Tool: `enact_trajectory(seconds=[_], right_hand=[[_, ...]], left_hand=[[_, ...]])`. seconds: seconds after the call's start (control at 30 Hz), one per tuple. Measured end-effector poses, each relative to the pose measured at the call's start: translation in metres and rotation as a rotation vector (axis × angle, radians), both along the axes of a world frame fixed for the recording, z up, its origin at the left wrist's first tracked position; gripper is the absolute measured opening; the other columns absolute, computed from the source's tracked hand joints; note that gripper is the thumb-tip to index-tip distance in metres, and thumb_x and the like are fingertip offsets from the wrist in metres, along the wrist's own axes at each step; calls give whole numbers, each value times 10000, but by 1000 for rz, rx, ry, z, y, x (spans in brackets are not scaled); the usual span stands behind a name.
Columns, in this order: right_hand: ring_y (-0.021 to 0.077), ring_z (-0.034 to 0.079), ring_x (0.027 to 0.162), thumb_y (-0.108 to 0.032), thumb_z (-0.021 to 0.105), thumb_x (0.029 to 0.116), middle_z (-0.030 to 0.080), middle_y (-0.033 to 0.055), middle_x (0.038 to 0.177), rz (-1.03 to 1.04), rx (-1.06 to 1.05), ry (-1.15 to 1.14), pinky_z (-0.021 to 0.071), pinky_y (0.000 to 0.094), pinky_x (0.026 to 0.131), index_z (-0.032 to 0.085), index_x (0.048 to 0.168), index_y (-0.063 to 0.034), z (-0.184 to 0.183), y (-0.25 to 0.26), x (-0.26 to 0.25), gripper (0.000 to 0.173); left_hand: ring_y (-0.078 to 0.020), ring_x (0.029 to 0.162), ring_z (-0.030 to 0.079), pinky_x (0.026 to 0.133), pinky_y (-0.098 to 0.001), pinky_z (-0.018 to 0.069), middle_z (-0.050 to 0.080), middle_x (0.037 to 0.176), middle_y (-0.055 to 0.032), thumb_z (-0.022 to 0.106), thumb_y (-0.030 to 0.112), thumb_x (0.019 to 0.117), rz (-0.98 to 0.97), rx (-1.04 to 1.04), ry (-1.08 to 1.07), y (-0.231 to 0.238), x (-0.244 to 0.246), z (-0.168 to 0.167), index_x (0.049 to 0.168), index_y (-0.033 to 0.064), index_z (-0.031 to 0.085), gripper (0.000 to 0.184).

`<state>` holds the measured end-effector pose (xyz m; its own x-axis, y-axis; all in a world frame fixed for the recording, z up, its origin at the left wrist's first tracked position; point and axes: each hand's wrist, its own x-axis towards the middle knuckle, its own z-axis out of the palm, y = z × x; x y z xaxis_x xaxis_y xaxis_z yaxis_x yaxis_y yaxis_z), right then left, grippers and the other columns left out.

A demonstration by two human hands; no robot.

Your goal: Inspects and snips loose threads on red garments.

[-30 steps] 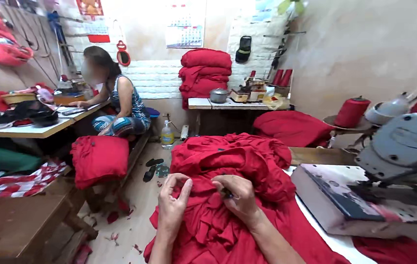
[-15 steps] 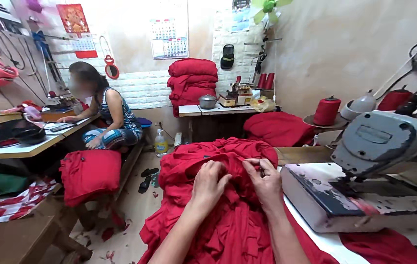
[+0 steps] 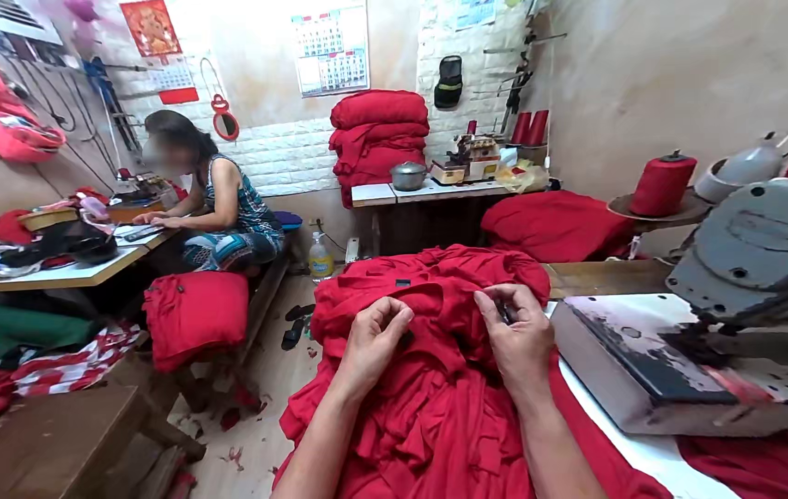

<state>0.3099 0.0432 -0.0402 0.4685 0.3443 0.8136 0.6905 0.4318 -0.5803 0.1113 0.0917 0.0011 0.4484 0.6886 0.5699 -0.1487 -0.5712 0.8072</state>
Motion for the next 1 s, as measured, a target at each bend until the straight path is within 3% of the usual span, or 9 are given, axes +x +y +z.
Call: enact_trajectory(seconds=[0.17,0.3,0.4,0.5,0.6,0.7,0.77,0.87,1.0], right_hand=[[9,515,625,-216,678,975,574,48,708,-49,133,-102,425,150,593,629,830,31,14,-19,-21,291],[222,566,568,-364,740,878,593,92,673,-41,-217,-206,451,431,514,654,826,-9,18,-25,-37,369],[318,599,602,-207,747,858,598,139,679,-75,-370,-227,455,535,535,642,824,12,22,-29,-38,246],[264,564,559,-120,662,917,566,125,647,-74,-322,-165,446,479,526,634,818,32,26,-38,-38,184],[-3,514,448,-81,638,935,556,-79,594,217,-195,180,469,186,443,633,899,-28,24,-41,-39,64],[-19,470,411,97,590,914,583,-77,608,527,-68,636,424,132,395,595,1013,-17,20,-38,-43,151],[-21,420,401,83,557,965,570,-62,619,584,-96,759,380,122,387,592,1056,-7,15,-34,-42,132],[-36,396,416,-2,552,1006,553,-66,682,588,-159,665,364,109,393,572,1109,-12,8,-30,-42,105],[-19,549,676,-112,716,862,601,-29,898,489,-214,314,471,139,584,535,1208,17,2,-38,-44,411]], left_hand=[[0,742,570,713,-193,497,606,807,32,548,69,1013,-47,9,-12,-15,4,4,967,-21,646,141],[-39,856,606,800,-213,519,648,943,-64,550,66,1009,-32,99,35,-38,8,-1,998,-67,663,175],[-79,882,612,815,-232,513,652,969,-105,552,69,1008,-7,130,75,-50,12,-12,995,-71,668,183],[-90,881,594,814,-234,497,629,957,-104,524,81,1024,2,149,69,-55,12,-18,996,-61,649,191],[-82,899,580,833,-234,494,605,967,-89,478,62,1036,-17,115,-29,-54,11,-24,1001,-60,617,189],[-50,913,585,842,-221,506,609,983,-58,456,46,1039,-72,41,-143,-52,10,-33,1016,-62,608,187],[-43,918,593,849,-225,516,612,981,-42,450,45,1043,-100,-5,-172,-53,9,-37,1024,-56,601,183],[-36,914,594,854,-224,521,607,979,-35,458,49,1046,-130,-15,-188,-56,8,-41,1020,-57,596,176],[-35,915,602,856,-230,529,615,973,-32,472,41,1039,-176,-20,-204,-61,7,-45,1021,-58,589,155]])
